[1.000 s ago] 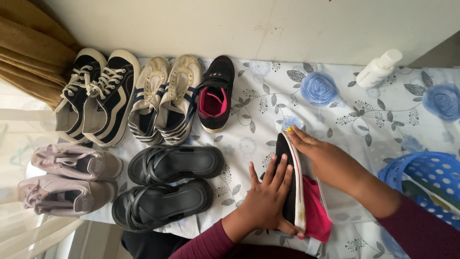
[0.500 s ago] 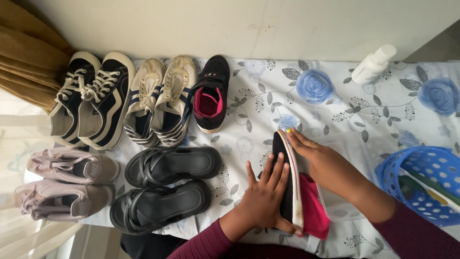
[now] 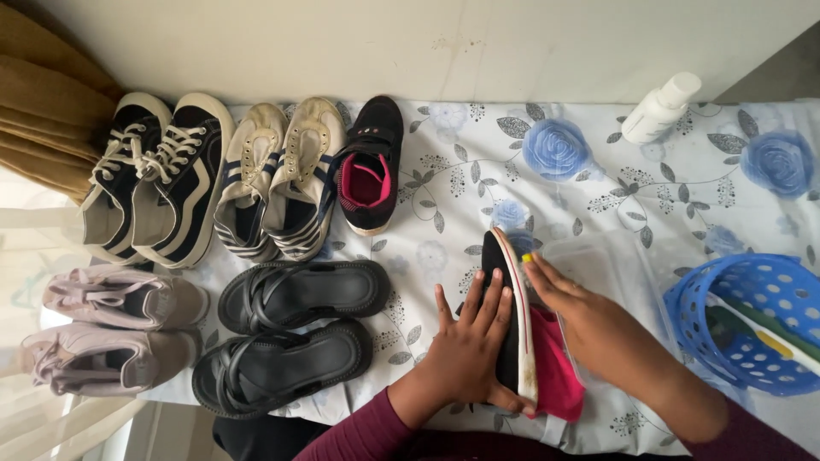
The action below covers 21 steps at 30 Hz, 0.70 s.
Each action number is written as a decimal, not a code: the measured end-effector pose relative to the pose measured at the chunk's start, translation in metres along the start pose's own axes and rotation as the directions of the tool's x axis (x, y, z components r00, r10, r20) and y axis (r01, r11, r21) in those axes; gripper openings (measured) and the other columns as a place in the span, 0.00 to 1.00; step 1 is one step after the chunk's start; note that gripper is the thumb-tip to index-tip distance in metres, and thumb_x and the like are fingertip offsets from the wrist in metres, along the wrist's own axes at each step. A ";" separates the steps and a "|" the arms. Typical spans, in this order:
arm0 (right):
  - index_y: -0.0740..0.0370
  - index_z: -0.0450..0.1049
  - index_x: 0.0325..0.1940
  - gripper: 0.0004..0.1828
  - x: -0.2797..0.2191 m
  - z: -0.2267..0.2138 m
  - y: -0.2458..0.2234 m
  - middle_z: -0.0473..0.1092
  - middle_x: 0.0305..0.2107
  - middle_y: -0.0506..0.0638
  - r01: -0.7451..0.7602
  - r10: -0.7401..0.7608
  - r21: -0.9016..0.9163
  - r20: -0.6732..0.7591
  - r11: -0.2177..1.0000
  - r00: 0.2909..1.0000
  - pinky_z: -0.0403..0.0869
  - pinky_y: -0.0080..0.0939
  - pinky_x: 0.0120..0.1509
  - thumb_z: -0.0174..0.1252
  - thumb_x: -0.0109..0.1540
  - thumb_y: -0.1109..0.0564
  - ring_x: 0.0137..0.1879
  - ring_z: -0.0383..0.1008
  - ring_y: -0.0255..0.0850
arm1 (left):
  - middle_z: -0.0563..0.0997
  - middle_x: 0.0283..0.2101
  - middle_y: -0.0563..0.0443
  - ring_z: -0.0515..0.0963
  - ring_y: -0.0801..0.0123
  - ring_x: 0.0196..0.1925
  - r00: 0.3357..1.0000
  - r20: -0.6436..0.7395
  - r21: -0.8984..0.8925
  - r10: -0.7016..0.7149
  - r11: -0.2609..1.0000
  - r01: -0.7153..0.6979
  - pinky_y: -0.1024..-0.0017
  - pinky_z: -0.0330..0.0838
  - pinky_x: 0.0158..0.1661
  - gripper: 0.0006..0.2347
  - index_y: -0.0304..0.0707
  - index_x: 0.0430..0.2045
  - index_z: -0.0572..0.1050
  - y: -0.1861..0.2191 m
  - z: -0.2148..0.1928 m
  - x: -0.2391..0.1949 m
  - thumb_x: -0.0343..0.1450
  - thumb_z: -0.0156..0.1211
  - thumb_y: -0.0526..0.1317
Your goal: The person scrubs the white rubber sole of a black sneaker using a yellow toothbrush and a pink cloth. The person repeatedly dips the toothbrush into a clear plastic container and scrubs the shoe's sole and side edges while holding the shoe steady with the other hand.
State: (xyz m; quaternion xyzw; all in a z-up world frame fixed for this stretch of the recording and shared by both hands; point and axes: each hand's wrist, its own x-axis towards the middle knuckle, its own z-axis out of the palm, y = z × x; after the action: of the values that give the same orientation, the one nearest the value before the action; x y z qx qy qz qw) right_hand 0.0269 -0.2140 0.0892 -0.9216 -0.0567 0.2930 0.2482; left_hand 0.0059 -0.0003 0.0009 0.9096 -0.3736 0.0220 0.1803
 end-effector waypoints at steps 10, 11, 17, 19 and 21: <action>0.48 0.48 0.81 0.53 0.049 -0.001 0.009 0.44 0.79 0.44 0.169 -0.172 -0.035 -0.124 0.985 0.977 0.70 0.42 0.69 0.39 0.53 0.78 0.82 0.48 0.39 | 0.47 0.77 0.28 0.43 0.39 0.80 0.999 -0.033 0.010 -0.009 1.000 0.009 0.18 0.32 0.61 0.68 0.22 0.71 0.52 0.000 -0.001 -0.002 0.42 0.43 0.83; 0.48 0.46 0.81 0.52 0.040 0.000 0.007 0.41 0.80 0.43 0.148 -0.159 -0.102 -0.109 0.984 0.981 0.75 0.44 0.57 0.42 0.54 0.78 0.78 0.56 0.42 | 0.47 0.77 0.28 0.43 0.39 0.80 1.000 -0.030 0.026 -0.007 1.000 0.008 0.19 0.32 0.62 0.68 0.22 0.71 0.52 0.000 -0.001 -0.002 0.42 0.43 0.83; 0.43 0.41 0.82 0.47 -0.007 0.008 0.004 0.39 0.81 0.39 0.070 -0.072 -0.081 -0.026 0.994 0.997 0.72 0.45 0.69 0.43 0.61 0.71 0.83 0.46 0.38 | 0.43 0.78 0.31 0.40 0.39 0.80 0.999 0.034 -0.004 -0.021 1.000 0.021 0.17 0.33 0.60 0.69 0.24 0.72 0.48 0.000 0.000 -0.001 0.42 0.50 0.83; 0.44 0.44 0.81 0.44 -0.005 0.014 0.012 0.43 0.80 0.40 0.093 -0.096 -0.054 -0.064 0.994 0.993 0.71 0.43 0.69 0.43 0.62 0.69 0.82 0.47 0.36 | 0.43 0.78 0.31 0.41 0.38 0.80 0.999 0.043 -0.021 -0.014 1.000 0.015 0.16 0.34 0.60 0.68 0.24 0.72 0.47 0.001 0.001 0.000 0.43 0.49 0.83; 0.49 0.44 0.81 0.50 0.006 0.017 0.020 0.44 0.79 0.47 0.177 -0.188 -0.101 -0.108 0.979 0.976 0.68 0.46 0.71 0.46 0.57 0.74 0.82 0.46 0.43 | 0.43 0.79 0.32 0.39 0.40 0.81 1.000 0.019 0.024 -0.020 1.000 0.020 0.19 0.30 0.62 0.70 0.25 0.73 0.48 0.001 0.003 -0.001 0.42 0.49 0.84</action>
State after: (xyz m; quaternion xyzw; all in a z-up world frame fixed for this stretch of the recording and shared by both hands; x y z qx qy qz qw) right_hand 0.0211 -0.2224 0.0647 -0.9384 -0.1399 0.2115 0.2348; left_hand 0.0041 -0.0014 -0.0013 0.9156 -0.3659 0.0157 0.1662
